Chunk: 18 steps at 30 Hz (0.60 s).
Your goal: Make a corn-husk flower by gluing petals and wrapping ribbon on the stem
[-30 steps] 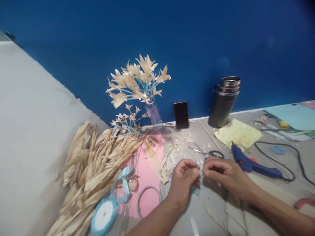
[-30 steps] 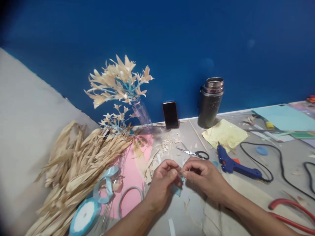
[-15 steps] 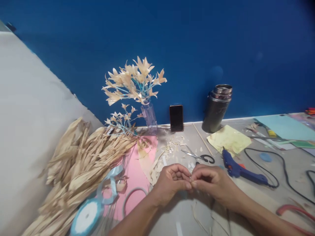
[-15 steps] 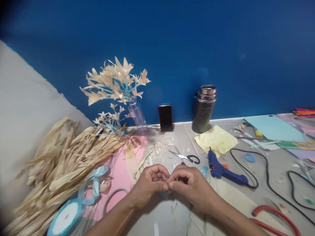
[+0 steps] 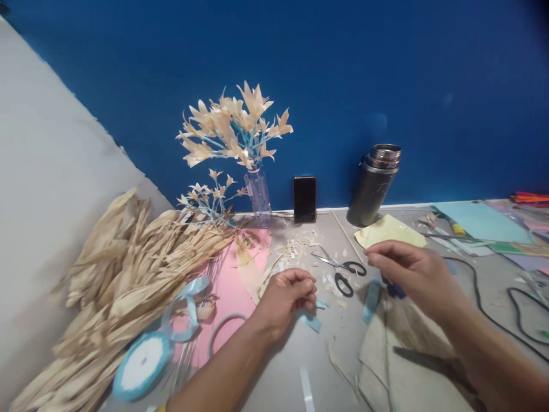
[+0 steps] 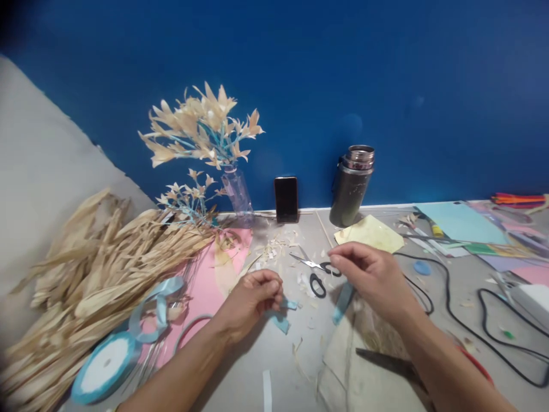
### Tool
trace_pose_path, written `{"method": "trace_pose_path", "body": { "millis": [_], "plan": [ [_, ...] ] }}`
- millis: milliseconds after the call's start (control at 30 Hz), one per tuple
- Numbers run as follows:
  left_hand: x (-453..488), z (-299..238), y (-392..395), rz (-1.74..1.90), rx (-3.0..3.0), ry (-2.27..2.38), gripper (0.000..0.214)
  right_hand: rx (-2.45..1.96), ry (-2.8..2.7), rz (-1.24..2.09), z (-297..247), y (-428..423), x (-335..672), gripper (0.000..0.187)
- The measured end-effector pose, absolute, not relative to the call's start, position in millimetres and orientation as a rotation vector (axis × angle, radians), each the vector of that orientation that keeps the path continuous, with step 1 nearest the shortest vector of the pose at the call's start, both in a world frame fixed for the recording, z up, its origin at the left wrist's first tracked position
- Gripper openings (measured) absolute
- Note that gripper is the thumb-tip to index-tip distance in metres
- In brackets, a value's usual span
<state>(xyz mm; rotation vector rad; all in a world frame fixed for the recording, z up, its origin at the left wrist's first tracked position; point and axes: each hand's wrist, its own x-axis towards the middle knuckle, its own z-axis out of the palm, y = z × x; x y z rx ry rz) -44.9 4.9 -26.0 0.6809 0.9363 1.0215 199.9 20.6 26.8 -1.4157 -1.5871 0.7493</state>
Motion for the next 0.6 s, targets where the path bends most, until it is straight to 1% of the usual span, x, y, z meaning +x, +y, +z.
{"method": "trace_pose_path", "body": {
  "millis": [133, 233, 333, 400, 533, 600],
  "plan": [
    [-53.5, -16.7, 10.8, 1.172, 0.633, 0.918, 0.036, -1.481, -1.818, 0.639, 36.9, 15.0, 214.6, 0.036],
    [-58.3, -8.4, 13.2, 1.241, 0.608, 0.920, 0.038, -1.467, -2.065, 0.550, 41.6, 23.0, 210.2, 0.031],
    [-60.5, -1.9, 14.0, 1.301, 0.625, 0.920, 0.036, -1.447, -2.300, 0.407, 41.7, 52.7, 193.0, 0.022],
    [-60.1, -1.6, 14.3, 1.319, 0.637, 0.924, 0.036, -1.527, -2.406, 0.452, 36.9, 82.0, 178.2, 0.019],
    [-55.5, -11.9, 14.5, 1.258, 0.643, 0.945, 0.038, -1.560, -2.415, 0.519, 15.5, 138.7, 151.4, 0.010],
    [-52.8, -19.1, 14.4, 1.223, 0.662, 0.963, 0.038, -1.568, -2.411, 0.566, 2.5, 156.7, 141.8, 0.011]
  ]
}}
